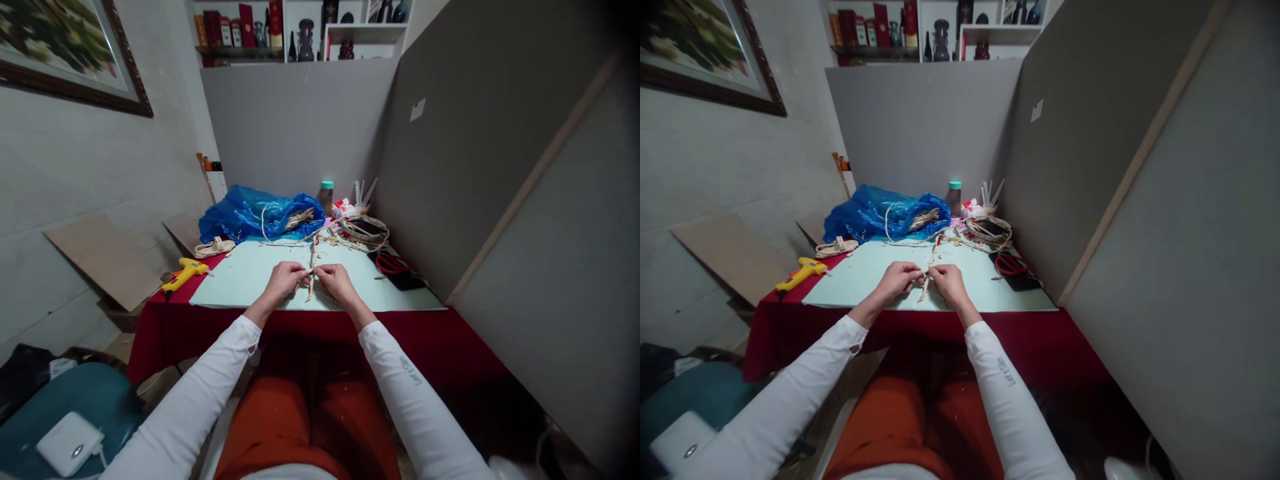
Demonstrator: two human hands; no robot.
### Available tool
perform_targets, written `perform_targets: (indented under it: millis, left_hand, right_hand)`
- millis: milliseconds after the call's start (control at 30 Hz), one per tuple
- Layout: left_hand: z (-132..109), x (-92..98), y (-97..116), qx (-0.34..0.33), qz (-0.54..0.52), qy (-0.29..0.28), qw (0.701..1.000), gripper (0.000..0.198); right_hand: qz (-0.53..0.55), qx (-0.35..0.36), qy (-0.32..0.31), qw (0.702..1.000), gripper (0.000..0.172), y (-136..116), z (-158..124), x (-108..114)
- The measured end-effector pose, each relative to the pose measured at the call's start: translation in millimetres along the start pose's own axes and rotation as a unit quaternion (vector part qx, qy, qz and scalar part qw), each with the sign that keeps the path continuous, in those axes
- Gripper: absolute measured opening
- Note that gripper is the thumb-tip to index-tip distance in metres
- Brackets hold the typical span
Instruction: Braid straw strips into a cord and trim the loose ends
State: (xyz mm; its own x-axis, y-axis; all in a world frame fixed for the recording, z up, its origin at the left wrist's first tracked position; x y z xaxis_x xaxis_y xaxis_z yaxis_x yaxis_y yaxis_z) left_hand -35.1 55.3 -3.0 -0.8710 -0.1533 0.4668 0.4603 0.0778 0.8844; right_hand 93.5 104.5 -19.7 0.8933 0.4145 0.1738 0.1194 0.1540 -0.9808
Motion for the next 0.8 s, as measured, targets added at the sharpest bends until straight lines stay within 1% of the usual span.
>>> perform_targets:
  millis: [67, 100, 200, 267, 333, 400, 500, 567, 600, 700, 733, 800]
  left_hand:
    - [-5, 0.0, 9, -0.015, 0.061, 0.024, 0.998, 0.027]
    - [-9, -3.7, 13, -0.024, 0.091, 0.035, 0.995, 0.025]
    - [-25, -26.3, 26, -0.056, 0.158, 0.059, 0.984, 0.02]
    - [-35, -41.3, 31, -0.072, 0.181, 0.064, 0.979, 0.017]
    - [-42, -46.7, 33, -0.081, 0.189, 0.066, 0.976, 0.009]
    - [-41, -39.2, 32, -0.08, 0.186, 0.073, 0.976, 0.01]
    - [-25, -16.2, 28, -0.06, 0.162, 0.086, 0.981, 0.019]
    - [-9, -8.9, 24, -0.042, 0.132, 0.062, 0.988, 0.022]
    - [-1, -10.4, 21, -0.033, 0.114, 0.035, 0.992, 0.025]
    - [14, -25.3, 14, -0.004, 0.056, -0.052, 0.997, 0.031]
    - [16, -30.0, 12, 0.005, 0.039, -0.072, 0.997, 0.032]
    - [16, -35.0, 7, 0.025, 0.012, -0.089, 0.996, 0.034]
  right_hand:
    - [0.034, -0.001, 0.005, 0.999, 0.035, 4, 1, 0]
    - [0.052, 0.0, 0.005, 0.999, 0.035, 5, 1, 0]
    - [0.109, 0.005, -0.001, 0.994, 0.031, 6, -1, 2]
    - [0.145, 0.014, -0.007, 0.989, 0.029, 3, -2, 4]
    - [0.175, 0.026, -0.01, 0.984, 0.029, 0, -2, 6]
    - [0.196, 0.034, -0.015, 0.98, 0.029, -3, -2, 7]
    - [0.204, 0.032, -0.035, 0.978, 0.027, -3, -1, 5]
    - [0.199, 0.031, -0.044, 0.978, 0.027, -4, -1, 4]
    - [0.194, 0.034, -0.046, 0.979, 0.027, -5, -2, 3]
    - [0.166, 0.046, -0.04, 0.984, 0.024, -8, -4, 3]
    - [0.151, 0.051, -0.036, 0.987, 0.024, -9, -5, 3]
    - [0.113, 0.059, -0.024, 0.991, 0.024, -10, -6, 2]
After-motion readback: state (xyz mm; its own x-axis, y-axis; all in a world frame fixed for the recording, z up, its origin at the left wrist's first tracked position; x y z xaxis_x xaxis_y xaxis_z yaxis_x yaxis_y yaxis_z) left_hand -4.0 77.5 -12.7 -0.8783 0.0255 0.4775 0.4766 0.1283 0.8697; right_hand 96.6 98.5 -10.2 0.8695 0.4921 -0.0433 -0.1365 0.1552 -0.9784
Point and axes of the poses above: each hand's wrist, its own z-axis towards the middle knuckle, its own x-axis out of the back of the hand, y = z × x, the point moved 7 cm from there along z, towards the middle knuckle, and after that the axes turned 14 degrees about z, right-handed, at the moved point
